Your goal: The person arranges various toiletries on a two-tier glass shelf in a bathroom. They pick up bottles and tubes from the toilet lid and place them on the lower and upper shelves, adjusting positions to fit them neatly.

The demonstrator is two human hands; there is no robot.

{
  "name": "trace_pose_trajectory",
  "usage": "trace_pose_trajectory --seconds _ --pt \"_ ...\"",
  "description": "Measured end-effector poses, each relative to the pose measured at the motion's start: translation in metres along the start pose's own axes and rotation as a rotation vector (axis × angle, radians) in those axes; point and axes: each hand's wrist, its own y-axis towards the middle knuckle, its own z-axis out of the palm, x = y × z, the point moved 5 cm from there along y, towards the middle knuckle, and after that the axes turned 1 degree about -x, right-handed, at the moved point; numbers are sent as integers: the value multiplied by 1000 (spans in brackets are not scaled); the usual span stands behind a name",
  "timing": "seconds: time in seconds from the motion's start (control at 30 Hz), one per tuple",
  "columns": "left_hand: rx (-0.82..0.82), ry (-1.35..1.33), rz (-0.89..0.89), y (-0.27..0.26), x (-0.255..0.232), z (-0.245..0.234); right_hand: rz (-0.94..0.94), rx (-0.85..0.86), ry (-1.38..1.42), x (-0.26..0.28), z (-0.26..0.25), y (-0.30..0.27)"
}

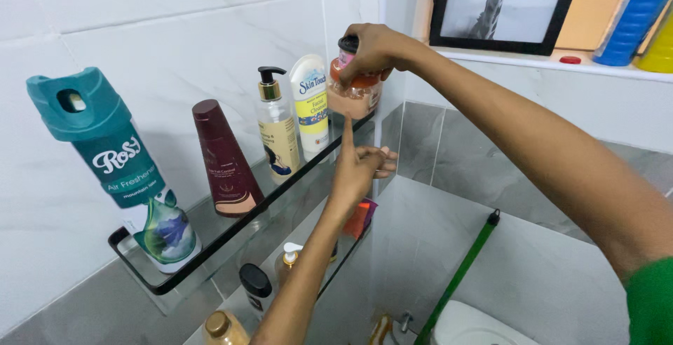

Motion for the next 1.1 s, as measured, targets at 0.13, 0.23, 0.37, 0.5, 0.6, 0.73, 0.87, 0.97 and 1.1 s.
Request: trace_pose_trajectory --seconds 0.13,0.23,0.37,0.5,0.6,0.73,0.87,0.97,1.1 --pt "-22 21 -39 11 6 -5 1 37 11 2 12 12" --pt "-20 26 -72 15 10 -8 4 60 13 1 22 22" --pt "-22 4 -125 20 15 -13 39 96 12 -6 39 35" --pt "-37 -10 -140 22 15 -17 25 118 -9 -12 55 47" --pt "-42 16 -162 24 16 -19 3 115 -56 -17 66 53" --pt "-29 2 -175 28 17 -18 27 136 -47 -21 76 51" --pt "-35 -4 -202 29 20 -17 59 190 -37 -21 81 45" --pt "-47 7 -203 30 20 -17 112 203 -12 -21 82 45" --pt "-52 21 -211 33 19 -16 98 231 -9 -20 82 48"
